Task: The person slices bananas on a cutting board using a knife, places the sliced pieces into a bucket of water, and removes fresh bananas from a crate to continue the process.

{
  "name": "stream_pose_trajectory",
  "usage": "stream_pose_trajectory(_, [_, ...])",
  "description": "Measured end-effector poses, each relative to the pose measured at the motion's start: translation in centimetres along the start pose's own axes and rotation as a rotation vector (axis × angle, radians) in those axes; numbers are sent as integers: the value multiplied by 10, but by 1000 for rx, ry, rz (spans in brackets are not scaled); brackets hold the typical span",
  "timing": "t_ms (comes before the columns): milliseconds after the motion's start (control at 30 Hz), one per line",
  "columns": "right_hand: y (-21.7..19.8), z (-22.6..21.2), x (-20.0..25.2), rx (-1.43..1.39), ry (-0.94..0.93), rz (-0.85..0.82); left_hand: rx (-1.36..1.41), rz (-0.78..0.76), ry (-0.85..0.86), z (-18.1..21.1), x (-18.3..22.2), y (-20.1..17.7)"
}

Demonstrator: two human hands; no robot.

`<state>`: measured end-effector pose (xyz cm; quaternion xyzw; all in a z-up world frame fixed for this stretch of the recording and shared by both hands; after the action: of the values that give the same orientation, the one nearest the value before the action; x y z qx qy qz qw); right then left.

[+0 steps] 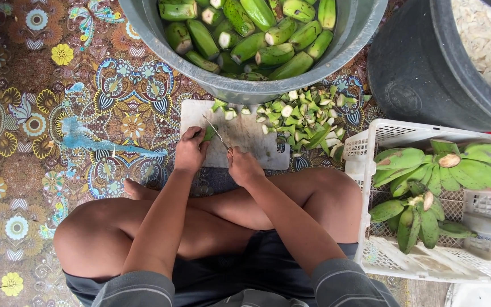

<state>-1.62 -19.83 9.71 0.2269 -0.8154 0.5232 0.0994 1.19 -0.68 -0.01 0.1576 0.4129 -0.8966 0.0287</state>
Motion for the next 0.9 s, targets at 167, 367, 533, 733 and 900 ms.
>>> stream_pose_trajectory(167, [-3,10,-8,-52,-28,-33,-15,-35,-2,-14,0,10])
stream_pose_trajectory(367, [9,15,-22,-21,-19,-47,-28,-40,-8,-10,-2,6])
stream_pose_trajectory(533, [14,17,-21,-10,0,-43,-4,-59,-3,-8,-4,4])
stream_pose_trajectory(733, [27,21,-41,14,-29,-16,2,-39,-12,-9,-4,3])
stream_pose_trajectory(900, [9,19,-18,-103,-11,-43,0,-76,-29,-6,-2,2])
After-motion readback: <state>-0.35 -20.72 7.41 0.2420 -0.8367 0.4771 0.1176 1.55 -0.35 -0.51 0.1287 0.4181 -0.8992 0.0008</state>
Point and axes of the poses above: each hand's wrist, its own x-axis away from the middle knuckle, its own y-axis out of the palm, z = x × y, the point moved 1 cm from there along -x, towards the middle knuckle, and after that the axes turned 9 degrees about x, right-handed, at the moved point
